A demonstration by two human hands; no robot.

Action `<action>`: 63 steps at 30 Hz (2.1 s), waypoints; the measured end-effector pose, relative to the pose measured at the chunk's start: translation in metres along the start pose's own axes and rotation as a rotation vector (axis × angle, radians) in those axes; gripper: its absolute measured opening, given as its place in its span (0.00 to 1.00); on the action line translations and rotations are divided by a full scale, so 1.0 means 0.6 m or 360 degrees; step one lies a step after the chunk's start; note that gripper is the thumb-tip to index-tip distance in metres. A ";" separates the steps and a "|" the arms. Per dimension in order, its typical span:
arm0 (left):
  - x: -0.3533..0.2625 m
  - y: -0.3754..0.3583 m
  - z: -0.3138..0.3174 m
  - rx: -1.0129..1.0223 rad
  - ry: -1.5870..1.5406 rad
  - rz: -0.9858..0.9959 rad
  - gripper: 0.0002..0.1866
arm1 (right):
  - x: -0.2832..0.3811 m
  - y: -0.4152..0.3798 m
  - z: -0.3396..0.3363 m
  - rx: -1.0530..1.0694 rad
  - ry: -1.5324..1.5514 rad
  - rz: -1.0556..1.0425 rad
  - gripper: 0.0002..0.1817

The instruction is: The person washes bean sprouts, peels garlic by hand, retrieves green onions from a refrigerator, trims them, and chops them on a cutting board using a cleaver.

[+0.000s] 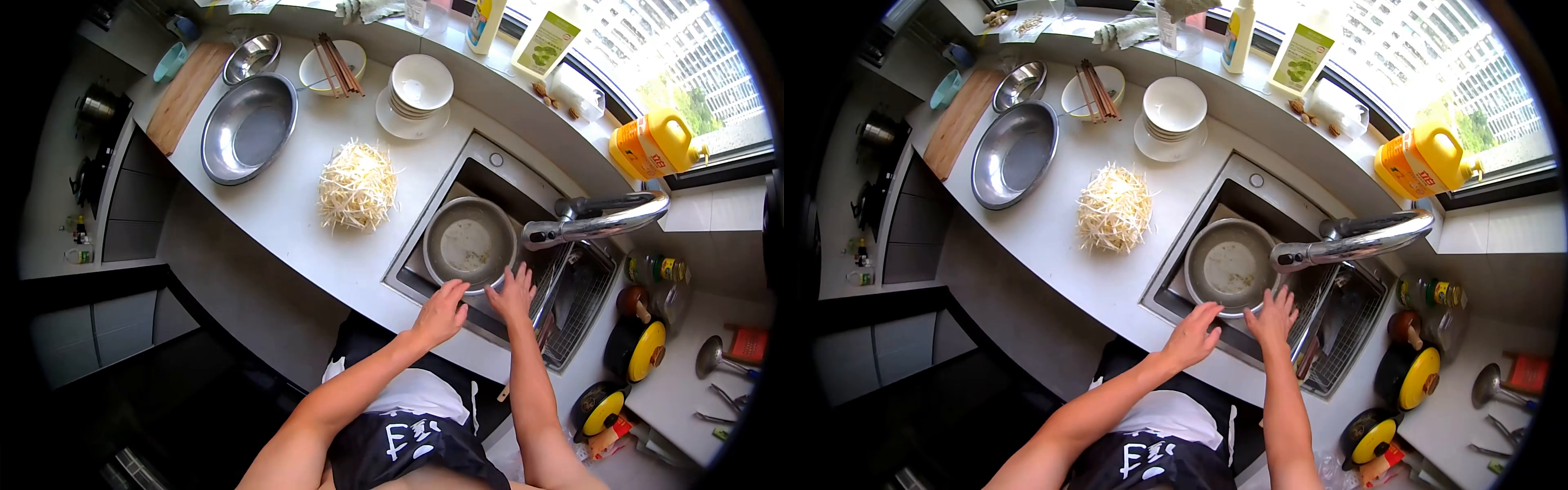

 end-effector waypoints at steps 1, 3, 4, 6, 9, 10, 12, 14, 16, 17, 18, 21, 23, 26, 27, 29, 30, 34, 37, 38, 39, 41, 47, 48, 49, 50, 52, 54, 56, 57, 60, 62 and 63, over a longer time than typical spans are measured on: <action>0.017 -0.005 0.000 0.0093 0.0030 -0.0083 0.16 | -0.019 0.006 0.019 0.0305 -0.0498 0.0264 0.31; 0.046 -0.021 -0.021 0.0117 -0.0021 -0.0180 0.14 | -0.030 0.017 0.027 0.0017 -0.0075 0.0040 0.34; 0.058 -0.040 -0.032 0.0175 -0.0092 -0.0286 0.13 | -0.013 0.016 0.024 0.0024 0.0113 0.0023 0.29; 0.085 -0.057 -0.076 0.0150 -0.0042 -0.0396 0.11 | 0.020 0.026 0.028 0.0012 0.0302 -0.0005 0.24; 0.127 -0.079 -0.155 0.0016 0.0019 -0.0521 0.10 | 0.070 0.042 0.060 0.0042 0.0522 -0.0019 0.13; 0.147 -0.088 -0.184 -0.0069 0.0008 -0.0612 0.10 | 0.099 0.050 0.066 0.0048 0.0616 -0.0133 0.11; 0.196 -0.102 -0.232 -0.0241 -0.0189 -0.0838 0.10 | 0.152 0.067 0.083 0.0155 0.0797 -0.0133 0.10; 0.252 -0.104 -0.265 -0.0365 -0.0534 -0.1034 0.12 | 0.205 0.090 0.108 0.0291 0.0944 0.0018 0.11; 0.259 -0.077 -0.291 -0.0384 -0.0829 -0.1210 0.13 | 0.248 0.110 0.135 0.0518 0.1118 0.0166 0.12; 0.262 -0.066 -0.296 -0.0398 -0.1108 -0.1377 0.14 | 0.267 0.120 0.144 0.0518 0.1107 0.0170 0.12; 0.277 -0.058 -0.296 -0.0433 -0.1289 -0.1437 0.14 | 0.280 0.128 0.156 0.0579 0.1256 0.0304 0.13; 0.306 -0.042 -0.271 -0.0664 -0.1923 -0.1700 0.13 | 0.315 0.140 0.171 0.0655 0.1389 0.0558 0.14; 0.313 -0.033 -0.256 -0.0688 -0.1953 -0.1788 0.12 | 0.327 0.150 0.174 0.0666 0.1445 0.0608 0.15; 0.317 -0.023 -0.248 -0.0803 -0.2059 -0.1848 0.12 | 0.330 0.167 0.189 0.0702 0.1447 0.0662 0.15; 0.316 -0.017 -0.246 -0.0769 -0.2101 -0.1835 0.11 | 0.334 0.171 0.192 0.0721 0.1463 0.0688 0.14; 0.312 -0.013 -0.240 -0.0752 -0.2152 -0.1836 0.11 | 0.338 0.177 0.197 0.0731 0.1457 0.0706 0.13; 0.313 -0.011 -0.237 -0.0765 -0.2176 -0.1836 0.10 | 0.340 0.180 0.199 0.0734 0.1466 0.0717 0.13; 0.312 0.001 -0.238 -0.0823 -0.2197 -0.1847 0.09 | 0.342 0.187 0.216 0.0814 0.1516 0.0737 0.11; 0.307 0.004 -0.238 -0.0901 -0.2193 -0.1837 0.08 | 0.344 0.191 0.219 0.0856 0.1535 0.0739 0.11; 0.306 0.005 -0.238 -0.0910 -0.2191 -0.1838 0.08 | 0.346 0.192 0.219 0.0874 0.1564 0.0738 0.11; 0.306 0.005 -0.239 -0.0940 -0.2150 -0.1822 0.08 | 0.348 0.194 0.217 0.0890 0.1594 0.0736 0.11; 0.306 0.007 -0.240 -0.0979 -0.2110 -0.1803 0.08 | 0.352 0.198 0.212 0.0937 0.1610 0.0731 0.12; 0.302 0.012 -0.245 -0.1015 -0.1972 -0.1732 0.09 | 0.362 0.217 0.212 0.1142 0.1512 0.0571 0.16; 0.306 0.010 -0.244 -0.1000 -0.1902 -0.1734 0.08 | 0.367 0.219 0.207 0.1195 0.1433 0.0533 0.17; 0.310 0.007 -0.243 -0.0986 -0.1831 -0.1735 0.08 | 0.371 0.222 0.200 0.1205 0.1432 0.0527 0.17; 0.312 0.005 -0.241 -0.0998 -0.1828 -0.1733 0.08 | 0.378 0.223 0.194 0.1273 0.1432 0.0506 0.17; 0.305 0.009 -0.248 -0.1008 -0.1756 -0.1726 0.08 | 0.384 0.229 0.193 0.1343 0.1434 0.0477 0.18; 0.311 0.012 -0.249 -0.1039 -0.1720 -0.1666 0.10 | 0.388 0.235 0.193 0.1405 0.1402 0.0391 0.18; 0.318 0.013 -0.248 -0.1069 -0.1685 -0.1606 0.12 | 0.377 0.241 0.208 0.1367 0.1358 0.0354 0.18; 0.317 0.016 -0.251 -0.1052 -0.1721 -0.1559 0.13 | 0.377 0.241 0.212 0.1327 0.1316 0.0323 0.18; 0.314 0.017 -0.257 -0.1049 -0.1760 -0.1491 0.13 | 0.372 0.233 0.222 0.1177 0.1385 0.0362 0.17; 0.311 0.017 -0.259 -0.1058 -0.1766 -0.1467 0.13 | 0.369 0.227 0.227 0.1155 0.1388 0.0312 0.17; 0.311 0.016 -0.259 -0.1084 -0.1774 -0.1454 0.13 | 0.371 0.224 0.225 0.1127 0.1395 0.0268 0.17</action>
Point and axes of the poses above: each hand's wrist, its own y-axis towards the middle knuckle, its own z-axis out of the palm, x = y × z, the point moved 5 cm from there along y, towards the middle knuckle, and after that the axes turned 6 degrees about z, right-handed, at the moved point
